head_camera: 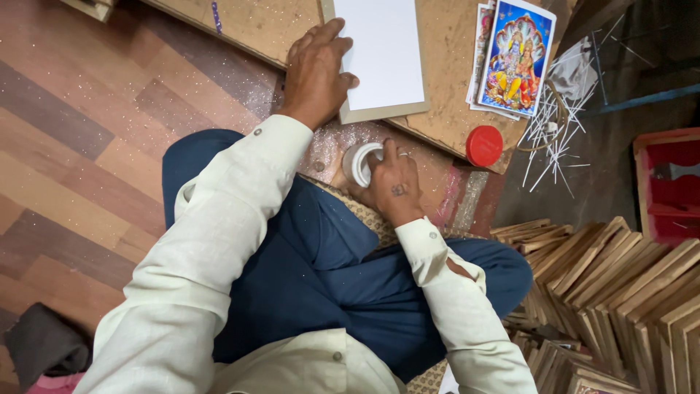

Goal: The person sits on the floor and repeatedly assembles small wooden picture frames. They place a white backing sheet into a frame, add a printed image of a deity, and press the layers together before setting the finished frame aside.

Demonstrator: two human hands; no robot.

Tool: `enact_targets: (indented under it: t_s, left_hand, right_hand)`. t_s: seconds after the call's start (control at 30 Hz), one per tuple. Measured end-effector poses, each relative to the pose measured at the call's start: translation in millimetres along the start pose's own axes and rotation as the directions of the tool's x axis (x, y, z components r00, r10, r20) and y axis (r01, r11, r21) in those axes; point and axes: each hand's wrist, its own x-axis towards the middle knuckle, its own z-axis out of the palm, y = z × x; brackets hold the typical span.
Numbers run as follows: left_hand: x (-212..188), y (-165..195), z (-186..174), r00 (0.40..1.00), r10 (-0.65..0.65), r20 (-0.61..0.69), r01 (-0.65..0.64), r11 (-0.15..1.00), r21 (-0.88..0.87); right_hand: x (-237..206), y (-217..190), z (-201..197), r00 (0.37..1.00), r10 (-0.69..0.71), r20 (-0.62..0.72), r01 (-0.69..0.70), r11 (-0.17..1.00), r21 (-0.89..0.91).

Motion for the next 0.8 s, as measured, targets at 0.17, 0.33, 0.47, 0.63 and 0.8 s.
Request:
enact_targets:
  t_s: [0.17,0.33,0.47,0.63,0.8]
  left_hand:
    - [1,-4,4,1.000,0.005,-0.017,-0.005,1.000,-0.004]
    - [1,-9,11,0.999,-0.014,-0.030,0.014,1.000,0.006]
    - [1,-10,11,1.000,-0.011,-0.006,0.012,1.000,0.028]
    - [2,-2,0,1.000,-0.016,0.025,0.016,1.000,0.007]
    - [2,5,-13,0.999,-0.031,0.021,0.031,1.000,-0.002]
  right_hand:
    - [4,-9,4,0.999,0.043,-0.022,-0.044,0.998,-0.040]
    - [15,-11,10,0.987,0.117,0.105,-0.099,0.981,-0.168]
    - [15,-12,10,0.976,0.148,0.162,-0.125,0.982,-0.143]
    - [18,-14,2,0.954,0.172,0.243,-0.141,0.980,-0.143]
    - [-1,-2,-5,0.999,0.021,-0.038,-0.017,0.996,0.084]
